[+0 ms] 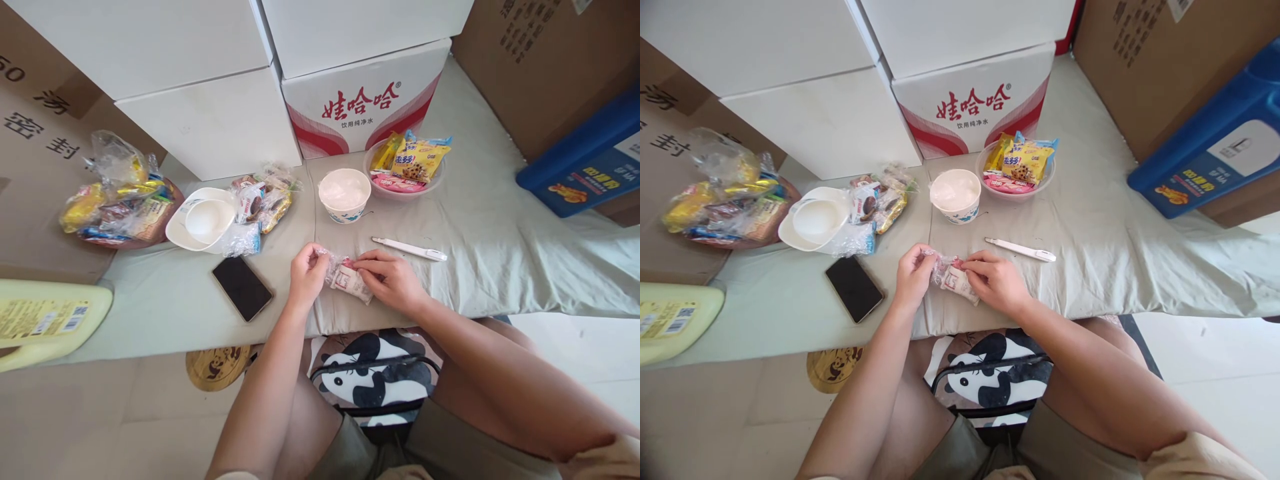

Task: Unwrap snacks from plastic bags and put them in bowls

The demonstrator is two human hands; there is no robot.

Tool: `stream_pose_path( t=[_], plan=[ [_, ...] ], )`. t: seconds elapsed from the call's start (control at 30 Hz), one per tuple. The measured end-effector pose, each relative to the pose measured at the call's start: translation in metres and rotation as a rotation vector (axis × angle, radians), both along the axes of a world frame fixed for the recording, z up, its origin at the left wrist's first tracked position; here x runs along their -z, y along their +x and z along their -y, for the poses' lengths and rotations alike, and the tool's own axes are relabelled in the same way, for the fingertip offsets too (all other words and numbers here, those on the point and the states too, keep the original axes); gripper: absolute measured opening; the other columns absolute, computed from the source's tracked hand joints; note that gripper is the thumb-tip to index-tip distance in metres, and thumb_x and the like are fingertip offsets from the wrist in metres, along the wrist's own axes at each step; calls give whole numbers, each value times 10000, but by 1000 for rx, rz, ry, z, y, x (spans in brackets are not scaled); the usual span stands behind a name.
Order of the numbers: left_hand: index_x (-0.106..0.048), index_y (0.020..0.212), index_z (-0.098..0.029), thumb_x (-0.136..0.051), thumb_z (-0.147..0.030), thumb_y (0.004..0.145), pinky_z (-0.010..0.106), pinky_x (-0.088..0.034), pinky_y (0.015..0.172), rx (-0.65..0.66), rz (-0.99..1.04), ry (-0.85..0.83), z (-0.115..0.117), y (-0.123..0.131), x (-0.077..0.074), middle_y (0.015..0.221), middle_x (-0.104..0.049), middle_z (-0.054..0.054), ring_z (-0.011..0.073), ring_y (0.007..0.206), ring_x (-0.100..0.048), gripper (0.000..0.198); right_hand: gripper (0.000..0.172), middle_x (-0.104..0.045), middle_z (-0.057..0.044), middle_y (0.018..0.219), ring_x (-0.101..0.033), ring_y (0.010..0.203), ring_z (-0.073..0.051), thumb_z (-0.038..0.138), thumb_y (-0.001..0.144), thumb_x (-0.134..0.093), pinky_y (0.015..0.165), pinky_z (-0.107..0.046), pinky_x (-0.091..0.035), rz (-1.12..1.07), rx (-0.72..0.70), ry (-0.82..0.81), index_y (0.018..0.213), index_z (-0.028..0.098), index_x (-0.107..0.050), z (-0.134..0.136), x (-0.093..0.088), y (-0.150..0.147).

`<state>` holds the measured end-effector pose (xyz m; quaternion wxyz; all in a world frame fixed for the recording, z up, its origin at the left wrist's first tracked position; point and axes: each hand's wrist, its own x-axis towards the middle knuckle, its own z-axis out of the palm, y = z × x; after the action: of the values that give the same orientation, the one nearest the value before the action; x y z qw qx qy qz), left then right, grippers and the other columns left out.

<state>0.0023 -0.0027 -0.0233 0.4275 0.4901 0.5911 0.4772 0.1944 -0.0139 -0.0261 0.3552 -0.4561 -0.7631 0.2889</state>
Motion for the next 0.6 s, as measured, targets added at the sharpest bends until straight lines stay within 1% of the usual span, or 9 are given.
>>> stream_pose_path(
  t=[0.1, 0.2, 0.27, 0.33, 0.4, 0.47, 0.5, 0.53, 0.6],
  plan=[
    [-557, 706, -198, -578, -260, 782, 230, -417, 580, -72, 5, 11, 0, -1, -3, 641, -591, -28, 115, 601, -547, 100, 272, -734, -82, 1093, -705, 977, -211, 237, 927, -507, 882, -360, -568, -42, 81, 37, 937, 232, -778, -4, 0, 3],
    [-549, 718, -202, -570, -232, 790, 233, -434, 595, -136, -12, 38, -2, -3, -3, 652, -592, -26, 123, 620, -566, 81, 246, -740, -84, 1067, -694, 1013, -217, 239, 922, -489, 931, -378, -536, -107, 165, 40, 907, 218, -734, -8, -2, 6],
    [-563, 798, -208, -565, -217, 792, 232, -439, 587, -187, -4, 41, -3, -6, -1, 668, -588, -30, 124, 616, -565, 11, 231, -743, -75, 1014, -690, 977, -214, 247, 920, -462, 901, -375, -525, -155, 234, -25, 889, 216, -689, -10, -3, 8],
    [-578, 917, -216, -552, -187, 778, 232, -463, 608, -230, 3, 52, -4, -9, 2, 746, -617, -22, 130, 662, -590, 144, 234, -735, -58, 942, -676, 893, -203, 263, 921, -424, 820, -350, -515, -188, 310, -120, 853, 216, -643, -12, -6, 10],
    [-586, 994, -219, -525, -140, 746, 240, -498, 664, -233, -8, 65, -5, -13, 5, 895, -654, 5, 140, 762, -634, 267, 246, -705, -42, 848, -635, 792, -188, 301, 922, -405, 731, -320, -485, -190, 360, -186, 801, 216, -601, -13, -8, 13],
    [-606, 966, -211, -480, -107, 721, 259, -523, 712, -194, -35, 81, -5, -17, 7, 1010, -653, 32, 159, 860, -661, 295, 230, -666, -26, 776, -590, 712, -178, 362, 909, -445, 669, -306, -451, -142, 348, -217, 831, 213, -602, -14, -9, 15],
    [-621, 930, -205, -461, -101, 719, 273, -532, 739, -163, -67, 100, -4, -19, 7, 1025, -647, 42, 171, 899, -664, 284, 225, -649, -19, 755, -577, 689, -176, 392, 893, -488, 658, -306, -441, -97, 306, -222, 894, 210, -621, -15, -9, 16],
    [-637, 897, -200, -451, -101, 726, 292, -539, 779, -124, -114, 127, -4, -20, 7, 1028, -642, 51, 184, 942, -662, 271, 252, -635, -12, 736, -573, 681, -180, 412, 870, -536, 661, -310, -439, -42, 249, -214, 977, 208, -638, -16, -9, 17],
    [-675, 898, -199, -502, -136, 753, 340, -533, 899, -28, -253, 202, -3, -22, 7, 1052, -631, 65, 213, 1045, -637, 234, 378, -624, -13, 737, -591, 719, -202, 429, 836, -607, 706, -333, -450, 65, 125, -149, 1142, 209, -644, -17, -9, 20]
  ],
)
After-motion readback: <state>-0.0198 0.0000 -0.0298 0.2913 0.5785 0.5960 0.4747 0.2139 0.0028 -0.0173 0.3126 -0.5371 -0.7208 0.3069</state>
